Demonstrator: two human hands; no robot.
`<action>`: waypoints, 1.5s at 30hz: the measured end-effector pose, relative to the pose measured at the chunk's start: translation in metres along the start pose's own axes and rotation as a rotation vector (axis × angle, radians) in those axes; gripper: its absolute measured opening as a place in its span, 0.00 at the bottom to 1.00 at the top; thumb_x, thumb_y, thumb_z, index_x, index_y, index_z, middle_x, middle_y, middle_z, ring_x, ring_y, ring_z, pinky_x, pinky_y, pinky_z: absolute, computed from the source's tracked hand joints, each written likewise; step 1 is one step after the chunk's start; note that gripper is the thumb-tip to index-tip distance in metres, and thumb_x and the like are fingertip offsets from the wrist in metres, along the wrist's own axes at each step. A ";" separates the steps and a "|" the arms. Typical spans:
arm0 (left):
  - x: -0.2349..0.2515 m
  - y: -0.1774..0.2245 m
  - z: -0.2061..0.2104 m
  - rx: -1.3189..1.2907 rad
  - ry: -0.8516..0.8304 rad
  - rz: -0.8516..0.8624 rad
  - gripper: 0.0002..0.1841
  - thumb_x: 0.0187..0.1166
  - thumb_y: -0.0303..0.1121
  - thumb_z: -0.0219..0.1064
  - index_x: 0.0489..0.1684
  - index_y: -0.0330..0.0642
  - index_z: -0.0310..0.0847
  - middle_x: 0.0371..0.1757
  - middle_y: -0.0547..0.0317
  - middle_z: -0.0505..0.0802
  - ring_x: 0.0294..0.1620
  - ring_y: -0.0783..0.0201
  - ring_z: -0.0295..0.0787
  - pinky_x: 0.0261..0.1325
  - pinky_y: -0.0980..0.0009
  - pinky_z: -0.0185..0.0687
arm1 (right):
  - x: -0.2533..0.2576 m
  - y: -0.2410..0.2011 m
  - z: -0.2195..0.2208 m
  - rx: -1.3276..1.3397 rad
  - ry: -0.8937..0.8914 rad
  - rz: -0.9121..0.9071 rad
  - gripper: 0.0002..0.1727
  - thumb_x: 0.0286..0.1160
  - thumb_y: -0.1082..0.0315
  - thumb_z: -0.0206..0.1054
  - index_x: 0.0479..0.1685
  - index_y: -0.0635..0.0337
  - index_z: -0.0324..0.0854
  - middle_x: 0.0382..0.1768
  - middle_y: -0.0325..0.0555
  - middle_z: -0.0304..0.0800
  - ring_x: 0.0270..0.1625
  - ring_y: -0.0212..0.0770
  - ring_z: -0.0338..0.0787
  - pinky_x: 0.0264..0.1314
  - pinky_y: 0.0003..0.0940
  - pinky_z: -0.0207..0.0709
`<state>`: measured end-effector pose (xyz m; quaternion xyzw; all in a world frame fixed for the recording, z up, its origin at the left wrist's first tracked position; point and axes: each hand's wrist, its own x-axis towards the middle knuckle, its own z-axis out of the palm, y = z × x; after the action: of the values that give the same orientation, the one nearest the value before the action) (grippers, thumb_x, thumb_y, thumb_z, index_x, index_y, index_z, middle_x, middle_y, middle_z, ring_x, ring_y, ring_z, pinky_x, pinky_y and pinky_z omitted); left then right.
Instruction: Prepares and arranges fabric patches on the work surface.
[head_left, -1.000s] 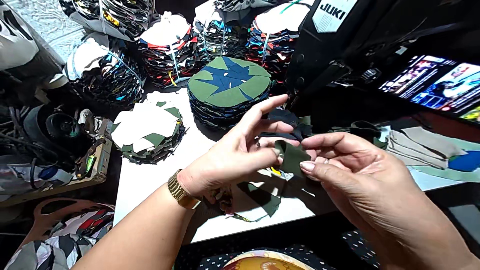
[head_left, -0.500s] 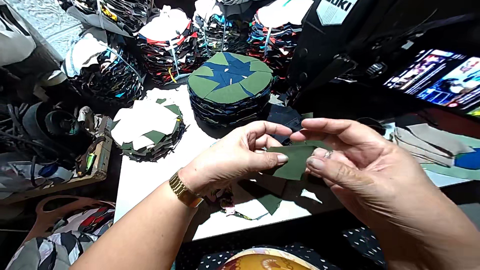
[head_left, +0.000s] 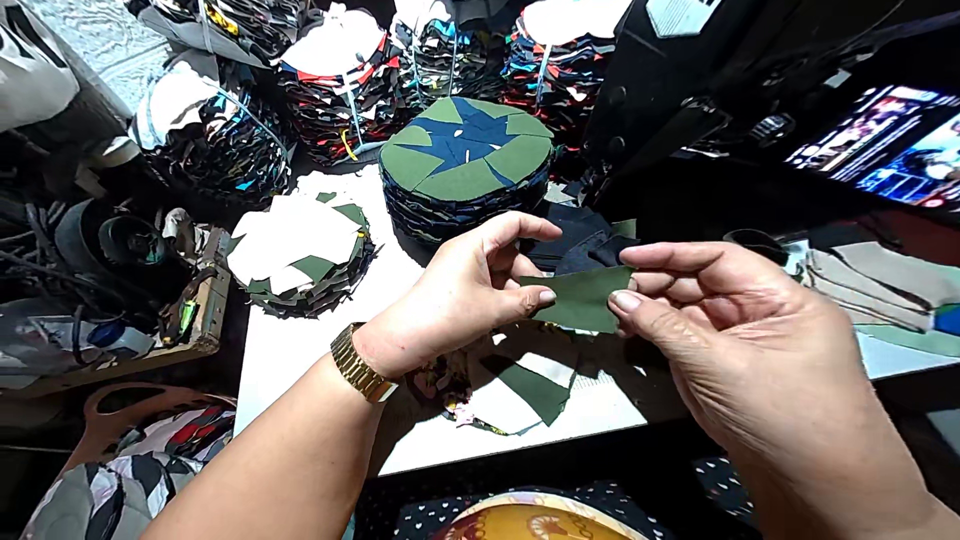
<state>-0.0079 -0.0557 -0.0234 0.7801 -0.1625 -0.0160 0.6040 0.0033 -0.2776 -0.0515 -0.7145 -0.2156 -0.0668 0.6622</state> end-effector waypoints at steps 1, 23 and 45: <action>0.000 -0.001 -0.002 0.007 -0.002 0.001 0.28 0.72 0.18 0.74 0.73 0.33 0.74 0.36 0.56 0.91 0.30 0.72 0.87 0.35 0.79 0.86 | 0.000 0.000 0.000 -0.034 0.008 -0.010 0.20 0.66 0.75 0.73 0.60 0.55 0.84 0.42 0.35 0.91 0.37 0.30 0.90 0.40 0.21 0.87; -0.003 0.005 -0.006 0.736 -0.159 -0.086 0.21 0.70 0.35 0.81 0.60 0.45 0.79 0.34 0.62 0.89 0.32 0.65 0.86 0.37 0.63 0.85 | -0.004 0.013 0.011 -0.727 -0.075 -0.408 0.09 0.71 0.70 0.70 0.43 0.65 0.78 0.39 0.50 0.80 0.30 0.36 0.80 0.29 0.28 0.76; -0.007 -0.019 -0.028 0.657 -0.156 0.133 0.06 0.72 0.47 0.69 0.35 0.63 0.91 0.24 0.82 0.87 0.21 0.83 0.81 0.21 0.80 0.79 | 0.004 -0.014 -0.114 -0.859 -0.172 -0.247 0.10 0.75 0.71 0.66 0.46 0.57 0.93 0.46 0.41 0.92 0.47 0.35 0.91 0.50 0.37 0.89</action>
<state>-0.0038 -0.0237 -0.0352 0.9171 -0.2551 0.0168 0.3058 0.0227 -0.3876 -0.0239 -0.8964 -0.3060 -0.1692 0.2725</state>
